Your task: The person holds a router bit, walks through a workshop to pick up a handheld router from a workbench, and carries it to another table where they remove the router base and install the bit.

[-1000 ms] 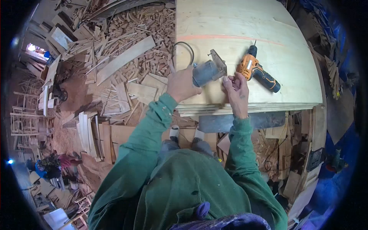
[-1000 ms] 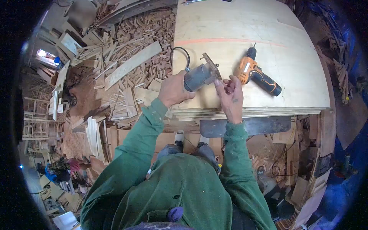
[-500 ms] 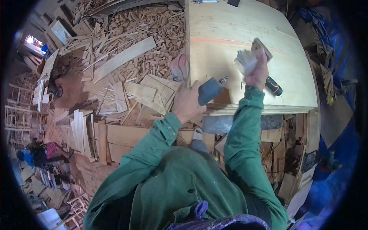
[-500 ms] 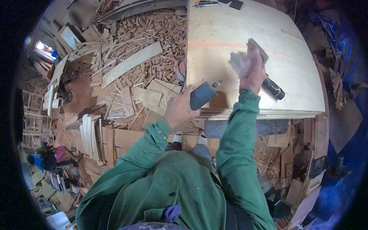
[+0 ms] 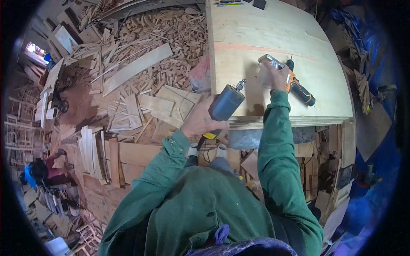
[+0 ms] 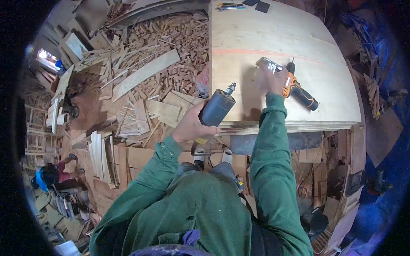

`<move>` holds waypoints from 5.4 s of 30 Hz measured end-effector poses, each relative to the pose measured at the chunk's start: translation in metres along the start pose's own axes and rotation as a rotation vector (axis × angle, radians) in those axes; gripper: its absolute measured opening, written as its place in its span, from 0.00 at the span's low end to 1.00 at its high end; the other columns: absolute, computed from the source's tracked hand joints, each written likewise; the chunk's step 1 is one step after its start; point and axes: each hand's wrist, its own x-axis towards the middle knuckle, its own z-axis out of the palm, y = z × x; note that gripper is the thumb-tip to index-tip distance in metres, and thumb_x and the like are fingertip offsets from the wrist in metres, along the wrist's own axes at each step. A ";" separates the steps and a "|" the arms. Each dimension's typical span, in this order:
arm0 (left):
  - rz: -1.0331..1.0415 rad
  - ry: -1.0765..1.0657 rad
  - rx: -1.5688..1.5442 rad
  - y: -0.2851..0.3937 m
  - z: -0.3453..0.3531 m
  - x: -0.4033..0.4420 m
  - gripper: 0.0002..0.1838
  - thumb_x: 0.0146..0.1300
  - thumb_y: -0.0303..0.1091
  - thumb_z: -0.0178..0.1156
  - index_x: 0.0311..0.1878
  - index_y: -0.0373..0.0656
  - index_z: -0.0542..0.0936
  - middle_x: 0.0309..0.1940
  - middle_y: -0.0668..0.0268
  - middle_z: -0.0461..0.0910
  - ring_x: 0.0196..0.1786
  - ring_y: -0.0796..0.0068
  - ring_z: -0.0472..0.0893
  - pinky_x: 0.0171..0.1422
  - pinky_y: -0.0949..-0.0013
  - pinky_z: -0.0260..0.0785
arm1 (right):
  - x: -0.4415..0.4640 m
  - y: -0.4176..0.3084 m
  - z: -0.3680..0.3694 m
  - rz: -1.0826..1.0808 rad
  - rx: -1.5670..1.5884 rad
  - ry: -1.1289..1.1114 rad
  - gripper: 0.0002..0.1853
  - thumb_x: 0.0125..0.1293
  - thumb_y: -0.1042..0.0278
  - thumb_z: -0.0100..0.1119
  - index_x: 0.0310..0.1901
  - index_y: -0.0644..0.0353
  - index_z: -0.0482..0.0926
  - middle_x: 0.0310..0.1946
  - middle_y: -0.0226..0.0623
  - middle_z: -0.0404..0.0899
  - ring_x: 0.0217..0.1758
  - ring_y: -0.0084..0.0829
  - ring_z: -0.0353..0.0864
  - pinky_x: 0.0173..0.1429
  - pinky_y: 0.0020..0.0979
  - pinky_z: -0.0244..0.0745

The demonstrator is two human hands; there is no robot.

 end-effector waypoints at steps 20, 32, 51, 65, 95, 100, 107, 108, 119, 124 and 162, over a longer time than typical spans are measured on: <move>-0.172 -0.186 -0.894 0.026 0.001 -0.049 0.40 0.50 0.39 0.76 0.66 0.36 0.73 0.47 0.54 0.86 0.47 0.58 0.88 0.57 0.55 0.82 | -0.134 -0.096 -0.027 0.069 0.330 -0.462 0.17 0.78 0.59 0.60 0.56 0.64 0.85 0.53 0.40 0.88 0.58 0.30 0.86 0.60 0.34 0.81; -0.145 -0.359 -0.983 0.019 0.001 -0.057 0.43 0.49 0.42 0.77 0.67 0.33 0.72 0.46 0.49 0.85 0.46 0.54 0.88 0.54 0.54 0.84 | -0.210 -0.147 0.004 0.329 0.869 -0.813 0.20 0.79 0.64 0.56 0.63 0.71 0.81 0.61 0.43 0.85 0.61 0.31 0.83 0.68 0.37 0.77; -0.158 -0.394 -0.973 0.014 -0.013 -0.072 0.44 0.45 0.39 0.78 0.66 0.32 0.71 0.45 0.49 0.85 0.46 0.54 0.88 0.52 0.54 0.84 | -0.230 -0.159 0.008 0.345 0.862 -0.793 0.18 0.77 0.66 0.61 0.61 0.70 0.82 0.60 0.44 0.85 0.60 0.30 0.84 0.66 0.36 0.80; -0.135 -0.469 -0.958 0.026 -0.017 -0.081 0.35 0.49 0.45 0.72 0.57 0.33 0.78 0.44 0.56 0.85 0.45 0.63 0.87 0.53 0.61 0.81 | -0.232 -0.175 0.012 0.186 0.776 -0.694 0.18 0.78 0.64 0.61 0.60 0.69 0.83 0.51 0.45 0.88 0.55 0.33 0.87 0.62 0.34 0.82; -0.182 -0.570 -1.013 -0.005 -0.012 -0.070 0.48 0.37 0.35 0.81 0.65 0.32 0.72 0.47 0.48 0.84 0.49 0.52 0.87 0.54 0.52 0.82 | -0.234 -0.184 0.006 0.203 0.835 -0.607 0.14 0.76 0.67 0.65 0.54 0.70 0.83 0.48 0.44 0.88 0.52 0.31 0.88 0.60 0.33 0.85; -0.227 -0.523 -0.778 0.010 -0.020 -0.063 0.46 0.33 0.31 0.84 0.62 0.33 0.76 0.49 0.55 0.86 0.51 0.61 0.88 0.58 0.58 0.81 | -0.240 -0.176 0.002 0.155 0.859 -0.584 0.14 0.76 0.68 0.64 0.55 0.70 0.83 0.49 0.45 0.88 0.52 0.32 0.89 0.62 0.34 0.84; -0.181 -0.440 -0.549 0.018 -0.014 -0.049 0.47 0.38 0.34 0.86 0.67 0.38 0.77 0.52 0.66 0.86 0.55 0.74 0.84 0.66 0.65 0.74 | -0.237 -0.161 -0.009 0.149 0.889 -0.454 0.14 0.77 0.68 0.64 0.55 0.71 0.82 0.49 0.46 0.88 0.52 0.32 0.89 0.62 0.35 0.84; -0.170 -0.417 -0.526 0.022 -0.013 -0.047 0.48 0.39 0.33 0.86 0.68 0.38 0.77 0.53 0.66 0.86 0.56 0.73 0.84 0.67 0.64 0.74 | -0.237 -0.158 -0.012 0.162 0.894 -0.440 0.14 0.77 0.68 0.64 0.55 0.71 0.82 0.50 0.47 0.88 0.52 0.32 0.88 0.62 0.35 0.84; 0.112 -0.271 0.034 0.030 -0.006 -0.005 0.45 0.43 0.32 0.83 0.70 0.44 0.78 0.57 0.62 0.86 0.59 0.69 0.85 0.69 0.63 0.74 | -0.228 -0.107 -0.043 -0.132 0.715 -0.255 0.12 0.71 0.69 0.71 0.52 0.66 0.85 0.52 0.39 0.81 0.52 0.28 0.83 0.60 0.30 0.79; 0.341 -0.260 0.287 0.022 -0.005 0.023 0.45 0.40 0.33 0.82 0.69 0.46 0.80 0.57 0.63 0.87 0.57 0.62 0.85 0.65 0.60 0.74 | -0.230 -0.100 -0.062 -0.120 0.574 -0.196 0.12 0.70 0.74 0.71 0.52 0.66 0.85 0.51 0.38 0.81 0.51 0.25 0.81 0.57 0.28 0.78; 0.505 -0.403 1.015 0.027 0.020 0.100 0.48 0.43 0.41 0.82 0.73 0.67 0.76 0.49 0.72 0.84 0.52 0.69 0.83 0.54 0.58 0.65 | -0.200 -0.035 -0.064 0.402 0.426 -0.242 0.12 0.79 0.60 0.61 0.45 0.61 0.80 0.28 0.24 0.77 0.27 0.14 0.74 0.31 0.21 0.67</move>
